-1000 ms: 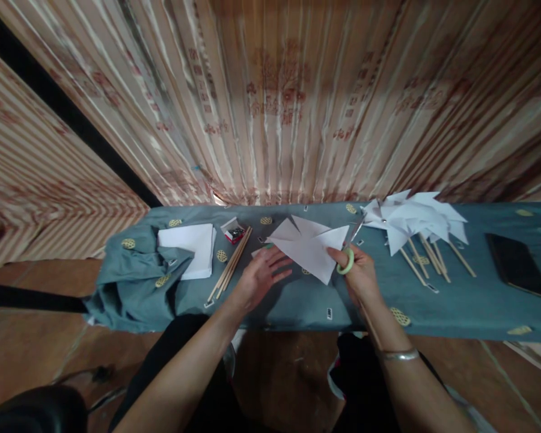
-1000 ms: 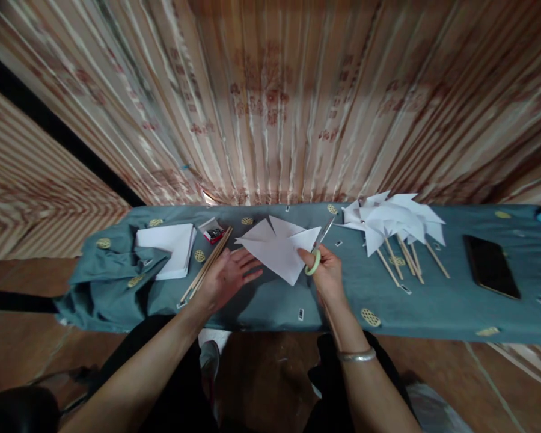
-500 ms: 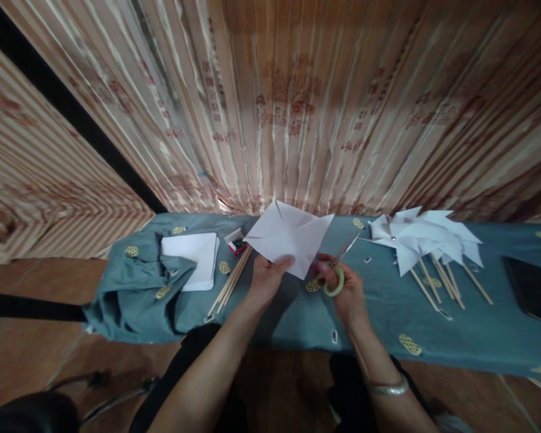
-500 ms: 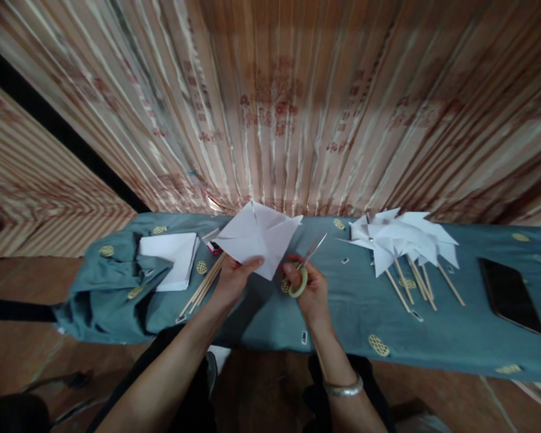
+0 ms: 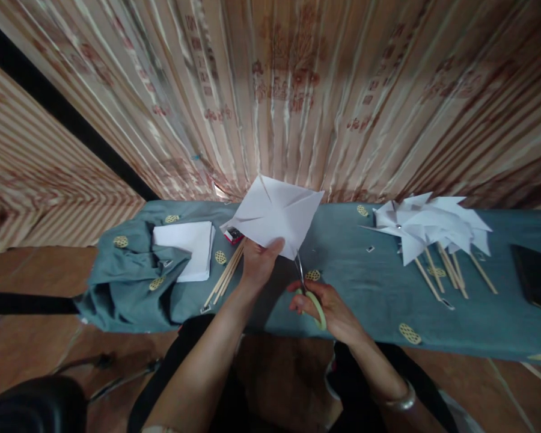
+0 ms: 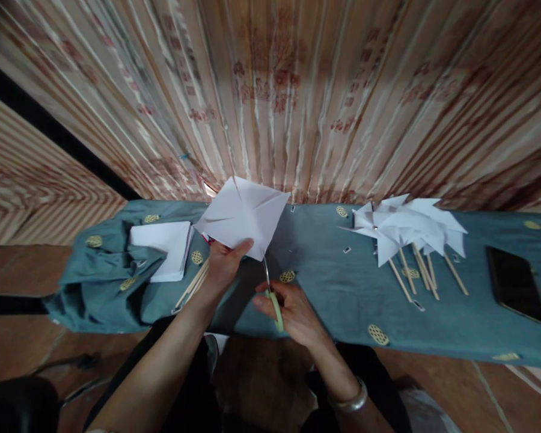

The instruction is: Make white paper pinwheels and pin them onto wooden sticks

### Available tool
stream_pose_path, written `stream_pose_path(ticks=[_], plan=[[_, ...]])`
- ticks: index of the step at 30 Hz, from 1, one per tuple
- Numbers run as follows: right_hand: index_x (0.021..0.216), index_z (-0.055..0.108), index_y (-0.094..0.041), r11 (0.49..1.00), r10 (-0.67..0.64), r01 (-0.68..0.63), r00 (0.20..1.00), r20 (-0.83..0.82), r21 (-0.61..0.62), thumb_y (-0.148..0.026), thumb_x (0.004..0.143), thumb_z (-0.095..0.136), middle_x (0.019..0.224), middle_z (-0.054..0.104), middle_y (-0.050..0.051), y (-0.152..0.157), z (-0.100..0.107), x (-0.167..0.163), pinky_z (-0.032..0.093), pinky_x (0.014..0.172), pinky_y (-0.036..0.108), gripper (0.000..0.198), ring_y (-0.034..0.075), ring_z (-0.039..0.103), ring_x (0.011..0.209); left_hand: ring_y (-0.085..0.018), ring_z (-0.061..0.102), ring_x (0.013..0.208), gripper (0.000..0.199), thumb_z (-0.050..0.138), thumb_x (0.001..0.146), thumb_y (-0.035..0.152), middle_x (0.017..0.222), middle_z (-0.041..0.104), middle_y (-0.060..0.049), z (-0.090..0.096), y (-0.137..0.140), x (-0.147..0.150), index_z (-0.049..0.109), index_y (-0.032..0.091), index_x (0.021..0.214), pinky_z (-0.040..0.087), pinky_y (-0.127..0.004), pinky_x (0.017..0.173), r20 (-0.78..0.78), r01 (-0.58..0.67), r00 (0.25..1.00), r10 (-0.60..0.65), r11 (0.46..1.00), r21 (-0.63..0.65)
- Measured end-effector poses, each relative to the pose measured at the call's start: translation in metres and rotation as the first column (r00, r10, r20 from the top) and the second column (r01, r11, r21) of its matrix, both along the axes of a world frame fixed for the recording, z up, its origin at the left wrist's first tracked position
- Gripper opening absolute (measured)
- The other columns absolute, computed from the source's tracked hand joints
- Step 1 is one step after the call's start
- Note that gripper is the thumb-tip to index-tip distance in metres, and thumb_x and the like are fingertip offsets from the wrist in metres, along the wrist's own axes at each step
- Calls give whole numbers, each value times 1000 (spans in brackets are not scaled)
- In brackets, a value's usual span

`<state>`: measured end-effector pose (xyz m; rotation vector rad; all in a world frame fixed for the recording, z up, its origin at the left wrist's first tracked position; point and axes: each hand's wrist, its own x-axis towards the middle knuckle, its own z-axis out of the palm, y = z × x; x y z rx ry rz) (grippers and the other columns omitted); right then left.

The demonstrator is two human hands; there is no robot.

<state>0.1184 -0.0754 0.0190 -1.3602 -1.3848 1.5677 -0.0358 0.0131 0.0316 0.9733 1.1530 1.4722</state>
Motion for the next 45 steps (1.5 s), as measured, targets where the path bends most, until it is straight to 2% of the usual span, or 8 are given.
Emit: stream_pose_path(ticks=[4,11,22,30,36,45], plan=[[92,70,-18,998,-26,21,997,-70,-67,-73,69,71,70,72,4,4,4,-6,52,60,28,60,17,65,63,-21,68,83,27,79,59,28,88,76,-5,2,-2,3,70,16,81,52,-33,82,-13,16,1000,-16,1000,-7],[91,70,-18,999,-8,6,998,-62,-39,-73,72,68,67,72,4,9,5,-5,52,58,28,59,17,65,61,-19,64,69,24,76,60,31,76,74,-3,2,-5,2,69,16,77,52,-32,70,-84,37,996,-38,999,-5],[85,69,-19,998,-46,43,996,-70,-41,-69,69,72,61,68,2,8,6,-6,47,53,25,52,15,61,59,-18,62,71,17,72,66,33,73,72,-3,-7,-6,5,69,17,74,51,-30,71,-182,93,981,-75,991,94],[85,68,-19,997,-47,44,998,-51,-65,-74,65,72,63,69,2,8,8,-6,50,56,26,58,16,62,60,-18,62,71,17,72,68,32,71,70,-2,-9,-7,4,69,17,74,50,-29,71,-194,105,977,-89,992,76],[84,68,-19,996,-56,53,998,-31,-73,-72,63,75,64,68,2,8,11,-5,49,57,27,58,15,61,59,-17,59,68,17,72,67,34,70,67,-1,-10,-7,3,67,18,70,49,-30,69,-198,107,976,-88,991,84],[83,70,-19,992,-82,75,995,-65,-106,-65,60,81,60,67,0,7,4,-6,48,58,26,52,13,60,57,-18,60,68,18,72,66,34,71,69,-2,-5,-7,2,66,18,73,50,-31,69,-210,109,973,-91,991,77]])
